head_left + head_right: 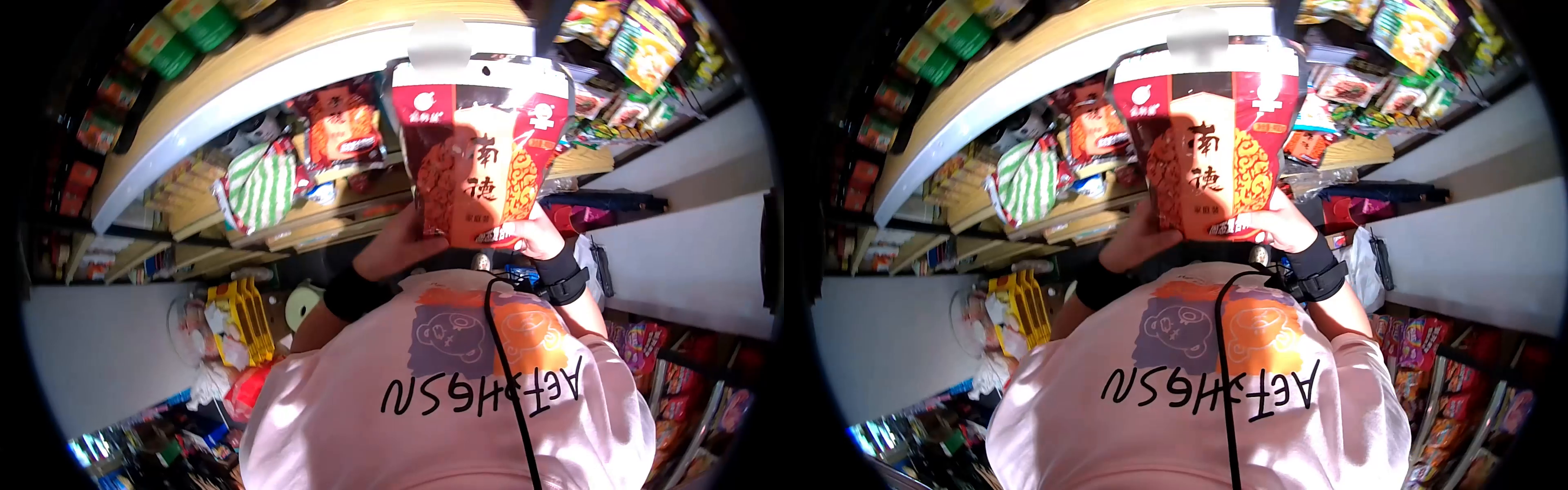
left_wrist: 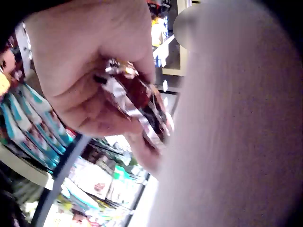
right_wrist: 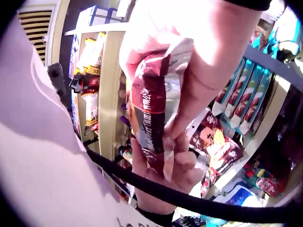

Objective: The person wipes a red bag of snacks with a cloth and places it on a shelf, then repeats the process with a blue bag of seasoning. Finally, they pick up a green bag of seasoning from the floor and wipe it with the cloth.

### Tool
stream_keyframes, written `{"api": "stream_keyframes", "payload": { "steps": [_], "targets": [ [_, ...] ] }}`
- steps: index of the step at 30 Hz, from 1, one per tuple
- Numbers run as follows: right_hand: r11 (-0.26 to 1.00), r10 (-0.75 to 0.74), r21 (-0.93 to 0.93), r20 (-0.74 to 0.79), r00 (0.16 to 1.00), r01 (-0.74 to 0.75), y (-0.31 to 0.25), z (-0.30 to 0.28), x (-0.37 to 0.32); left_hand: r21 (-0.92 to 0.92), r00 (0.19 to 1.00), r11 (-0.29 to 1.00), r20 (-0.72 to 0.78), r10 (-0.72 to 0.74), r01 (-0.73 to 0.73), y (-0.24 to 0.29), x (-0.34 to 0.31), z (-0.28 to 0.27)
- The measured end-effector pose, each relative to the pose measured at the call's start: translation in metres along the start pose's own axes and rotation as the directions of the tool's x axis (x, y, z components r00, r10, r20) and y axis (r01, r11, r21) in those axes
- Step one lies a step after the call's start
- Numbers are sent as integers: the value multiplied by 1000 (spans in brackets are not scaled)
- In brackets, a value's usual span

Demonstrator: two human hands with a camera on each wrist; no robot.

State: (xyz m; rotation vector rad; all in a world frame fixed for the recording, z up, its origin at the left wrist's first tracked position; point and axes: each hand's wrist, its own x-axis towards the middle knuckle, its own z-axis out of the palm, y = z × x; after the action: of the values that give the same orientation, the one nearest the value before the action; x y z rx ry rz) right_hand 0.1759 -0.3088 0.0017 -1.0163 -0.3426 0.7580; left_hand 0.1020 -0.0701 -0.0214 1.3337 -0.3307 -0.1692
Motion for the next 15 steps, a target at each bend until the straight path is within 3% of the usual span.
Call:
{"api": "stream_keyframes", "payload": {
  "steps": [2, 3, 6, 8, 9, 10, 12, 14, 15],
  "targets": [
    [1000, 22, -16, -60, 998, -23, -5, -27, -17, -33, 994, 994, -33, -106, 105, 11, 15, 20],
    [999, -38, 5, -42, 998, 38, -13, -24, -21, -40, 987, 987, -44, -158, 156, 15, 23, 28],
    [965, -71, -257, -73, 995, 50, -31, -45, -39, 87, 995, 996, -96, 26, -17, 6, 51, 51],
    [940, -91, -335, -81, 993, 59, -42, -58, -57, 337, 992, 942, -118, 42, 0, -11, 64, 56],
    [932, -165, -340, -83, 983, 128, -44, -64, -64, 230, 988, 972, -129, 83, -51, -8, 76, 71],
    [919, -228, -346, -80, 970, 188, -48, -72, -73, 239, 988, 970, -137, 72, -37, -4, 85, 86],
    [946, -169, -301, -127, 977, 125, -58, -93, -97, 390, 967, 900, -76, 243, -195, 11, 106, 116],
    [890, -302, -399, -158, 940, 219, -78, -110, -114, 497, 975, 850, -31, 219, -176, 15, 123, 139],
    [855, -366, -445, -156, 917, 266, -81, -127, -121, 379, 968, 901, -44, 247, -212, -3, 140, 149]
  ]
}}
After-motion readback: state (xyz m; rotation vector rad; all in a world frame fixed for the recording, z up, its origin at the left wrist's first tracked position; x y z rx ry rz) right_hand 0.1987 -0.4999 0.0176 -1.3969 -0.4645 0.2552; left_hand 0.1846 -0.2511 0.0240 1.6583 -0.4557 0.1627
